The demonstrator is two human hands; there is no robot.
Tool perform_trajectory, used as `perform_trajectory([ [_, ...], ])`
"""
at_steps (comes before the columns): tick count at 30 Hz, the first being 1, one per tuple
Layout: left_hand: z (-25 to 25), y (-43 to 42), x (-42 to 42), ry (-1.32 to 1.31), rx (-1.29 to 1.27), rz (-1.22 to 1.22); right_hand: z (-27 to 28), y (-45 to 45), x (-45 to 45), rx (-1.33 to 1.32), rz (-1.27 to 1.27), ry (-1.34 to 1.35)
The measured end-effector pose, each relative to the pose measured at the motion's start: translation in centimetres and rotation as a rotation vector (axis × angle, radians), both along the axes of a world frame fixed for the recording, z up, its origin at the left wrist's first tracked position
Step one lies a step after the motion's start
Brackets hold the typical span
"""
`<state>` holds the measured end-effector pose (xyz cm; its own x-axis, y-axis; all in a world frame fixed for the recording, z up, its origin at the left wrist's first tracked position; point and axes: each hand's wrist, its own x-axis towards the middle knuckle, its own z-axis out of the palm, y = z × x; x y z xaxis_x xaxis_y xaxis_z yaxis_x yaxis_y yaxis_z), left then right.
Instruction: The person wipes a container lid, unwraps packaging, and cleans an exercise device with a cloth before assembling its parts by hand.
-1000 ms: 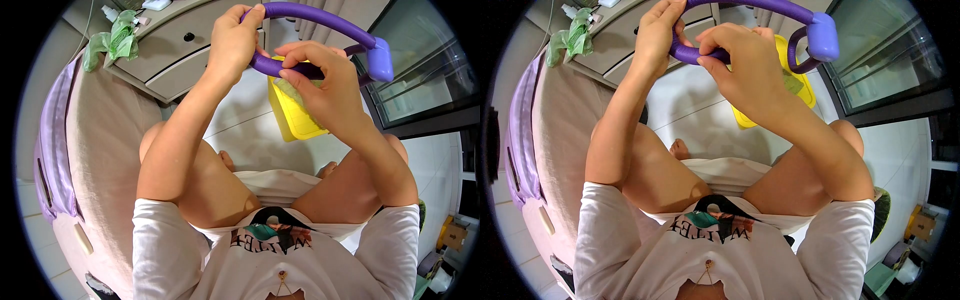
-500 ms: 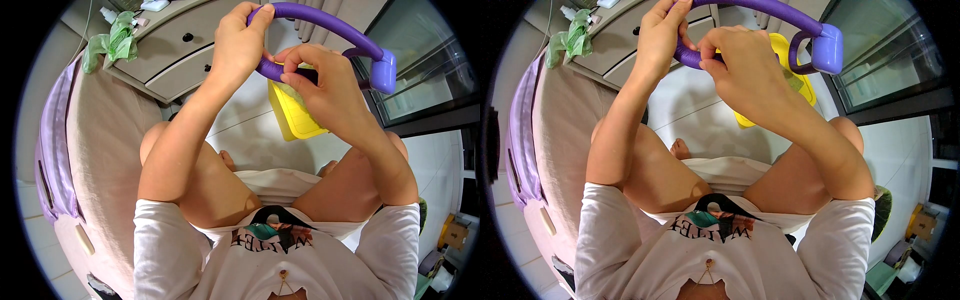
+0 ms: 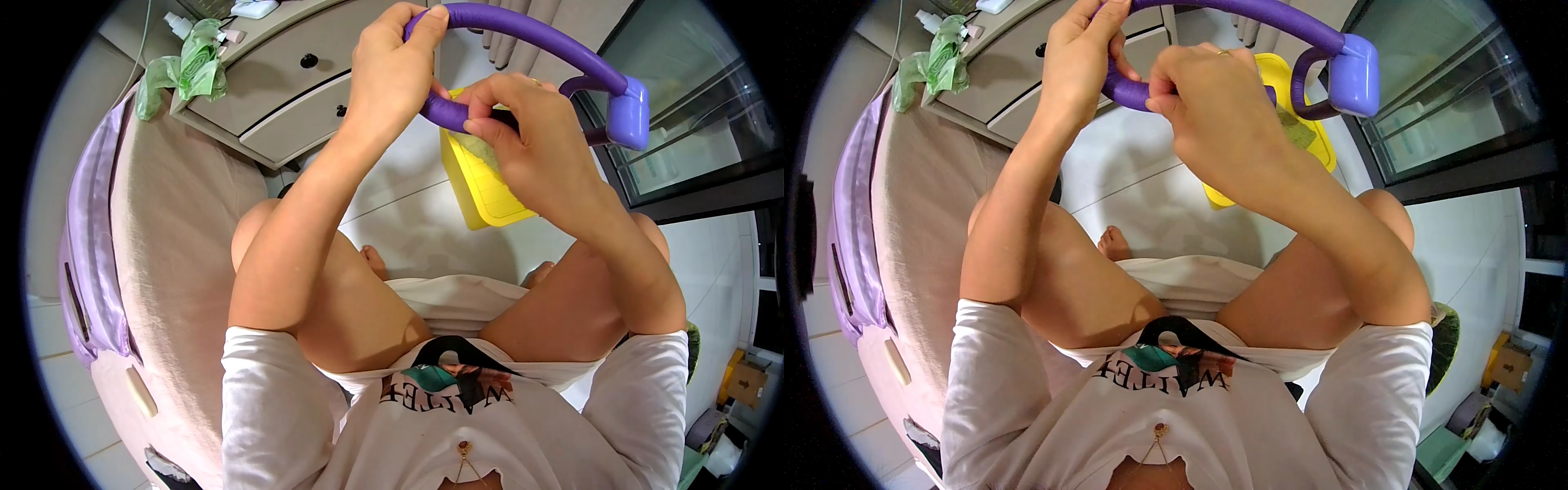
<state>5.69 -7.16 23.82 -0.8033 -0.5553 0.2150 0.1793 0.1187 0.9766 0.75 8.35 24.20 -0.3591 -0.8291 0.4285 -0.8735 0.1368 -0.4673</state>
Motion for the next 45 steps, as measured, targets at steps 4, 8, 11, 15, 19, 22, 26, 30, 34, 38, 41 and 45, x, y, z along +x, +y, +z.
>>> perform_trajectory([
  [4, -0.1, -0.2, 0.0, 0.005, 0.037, 0.007, -0.2, -0.3, -1.0, -0.204, 0.004, -0.253],
  [8, -0.3, -0.5, -0.1, -0.008, 0.08, 0.026, -0.1, -0.2, -1.9, -0.297, 0.011, -0.293],
  [11, -0.5, -0.7, -0.2, -0.015, 0.088, 0.034, -0.9, -0.5, -1.9, -0.348, 0.107, -0.262],
  [15, -0.5, -0.8, -0.3, -0.01, 0.091, 0.03, -0.4, -0.2, -1.6, -0.239, 0.138, -0.169],
  [19, -0.7, -0.8, -0.3, -0.007, 0.087, 0.035, -0.5, -0.5, -1.5, -0.279, 0.18, 0.17],
  [22, -0.6, -0.6, -0.4, -0.013, 0.079, 0.047, -0.3, -0.4, -1.3, -0.211, 0.181, 0.514],
  [26, -0.4, -0.3, -0.3, -0.015, 0.039, 0.065, -0.6, -0.9, -1.3, -0.244, 0.197, 0.733],
  [30, -0.4, -0.2, -0.2, -0.023, 0.009, 0.086, -0.4, -0.8, -1.0, -0.208, 0.177, 0.786],
  [34, -0.3, 0.1, -0.1, -0.017, 0.028, 0.074, -0.4, -1.0, -1.0, -0.201, 0.183, 0.778],
  [38, -0.4, -0.1, 0.0, -0.019, -0.002, 0.067, -0.5, -1.2, -1.3, -0.229, 0.129, 0.526],
  [41, -0.2, -0.2, 0.3, -0.012, 0.027, 0.064, 0.0, -0.9, -1.9, -0.266, 0.086, -0.025],
  [45, -0.5, -0.5, 0.5, 0.011, 0.021, 0.051, 1.2, 0.0, -2.1, -0.142, 0.129, -0.144],
])
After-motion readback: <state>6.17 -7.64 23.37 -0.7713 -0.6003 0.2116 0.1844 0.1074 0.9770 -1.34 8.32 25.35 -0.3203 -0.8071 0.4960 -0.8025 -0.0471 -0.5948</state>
